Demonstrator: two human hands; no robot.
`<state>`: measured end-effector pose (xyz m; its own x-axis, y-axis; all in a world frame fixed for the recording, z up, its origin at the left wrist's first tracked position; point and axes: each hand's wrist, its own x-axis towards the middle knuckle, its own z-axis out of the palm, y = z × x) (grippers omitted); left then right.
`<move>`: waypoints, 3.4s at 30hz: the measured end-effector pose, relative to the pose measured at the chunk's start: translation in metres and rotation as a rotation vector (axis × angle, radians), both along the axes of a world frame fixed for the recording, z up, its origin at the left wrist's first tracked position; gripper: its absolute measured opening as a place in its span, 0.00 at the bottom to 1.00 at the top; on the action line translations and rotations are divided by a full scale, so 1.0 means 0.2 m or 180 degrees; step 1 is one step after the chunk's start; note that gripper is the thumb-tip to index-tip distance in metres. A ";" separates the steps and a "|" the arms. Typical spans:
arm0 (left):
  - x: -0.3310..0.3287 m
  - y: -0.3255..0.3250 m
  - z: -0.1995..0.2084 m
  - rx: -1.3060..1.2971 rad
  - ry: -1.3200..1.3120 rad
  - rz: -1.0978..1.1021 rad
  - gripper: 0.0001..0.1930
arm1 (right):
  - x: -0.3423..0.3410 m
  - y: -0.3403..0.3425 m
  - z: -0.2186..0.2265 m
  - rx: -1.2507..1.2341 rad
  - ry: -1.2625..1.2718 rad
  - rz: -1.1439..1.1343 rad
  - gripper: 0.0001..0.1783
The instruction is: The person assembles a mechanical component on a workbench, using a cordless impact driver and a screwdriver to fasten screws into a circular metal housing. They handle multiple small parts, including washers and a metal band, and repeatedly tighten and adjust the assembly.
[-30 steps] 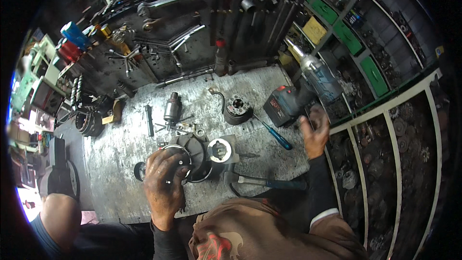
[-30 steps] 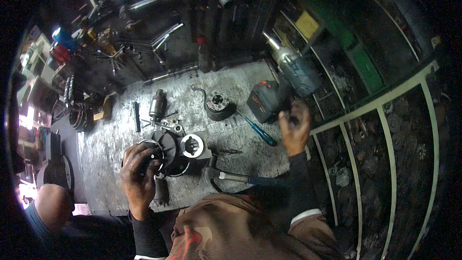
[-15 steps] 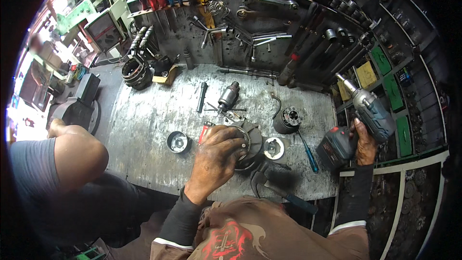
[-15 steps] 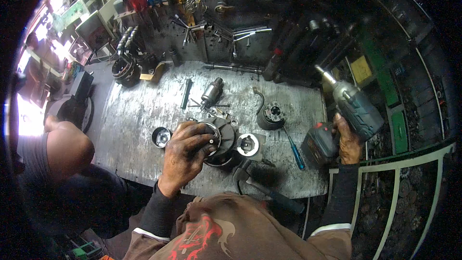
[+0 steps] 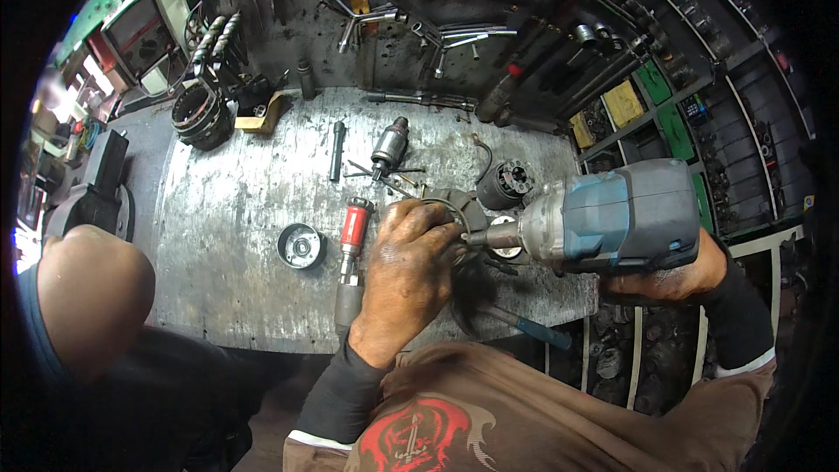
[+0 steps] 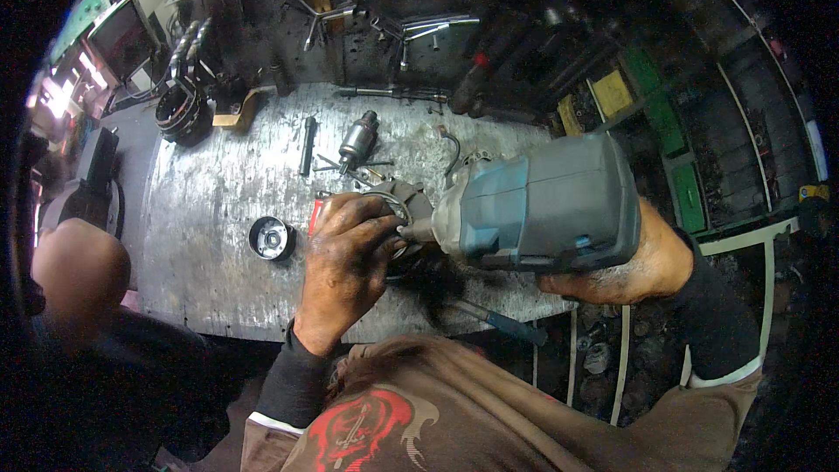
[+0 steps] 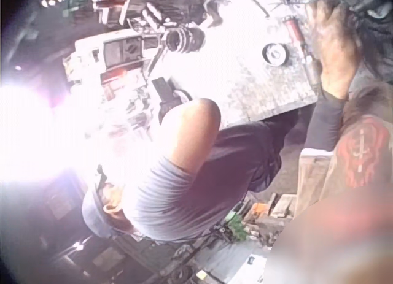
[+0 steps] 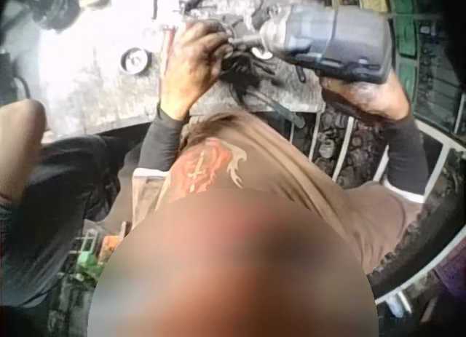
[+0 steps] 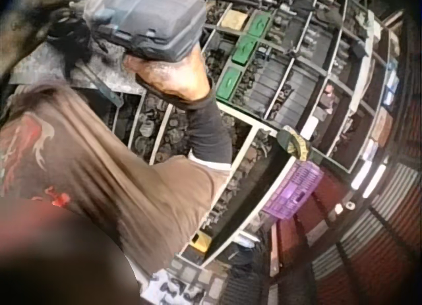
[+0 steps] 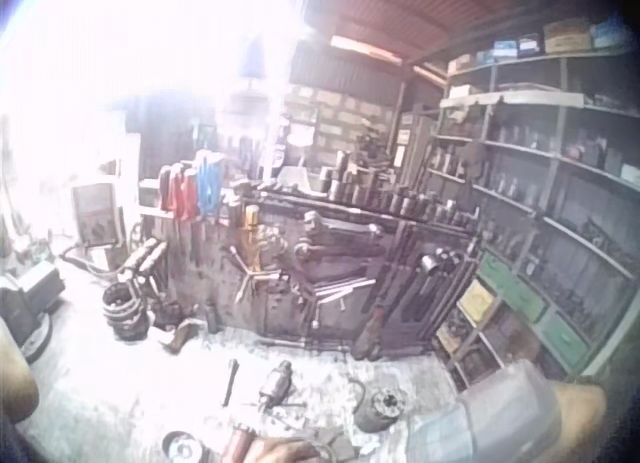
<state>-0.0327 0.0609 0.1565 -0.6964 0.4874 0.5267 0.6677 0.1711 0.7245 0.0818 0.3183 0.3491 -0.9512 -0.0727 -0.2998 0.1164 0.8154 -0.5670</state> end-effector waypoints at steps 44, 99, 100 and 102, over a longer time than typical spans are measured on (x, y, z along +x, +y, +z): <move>-0.09 -0.10 -0.16 0.0362 -0.1491 -0.0519 0.52 | -0.17 -0.05 0.16 0.0262 -0.1154 -0.0683 0.44; 0.08 -0.13 0.15 0.0909 -0.2125 0.0562 0.09 | 0.47 0.06 -0.60 -0.3269 0.1975 0.0792 0.14; 0.07 -0.12 0.15 0.0882 -0.2114 0.0468 0.09 | 0.44 0.00 -0.50 -0.3164 0.1987 0.1722 0.15; 0.06 -0.10 0.16 0.0870 -0.2041 0.0346 0.10 | 0.40 -0.14 -0.38 -0.3572 0.2013 0.2340 0.22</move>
<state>-0.0206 0.0413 0.1891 -0.9477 0.3063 0.0898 0.0841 -0.0316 0.9960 0.1610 0.2904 0.2738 -0.5476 -0.4919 0.6769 -0.6185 -0.3069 -0.7234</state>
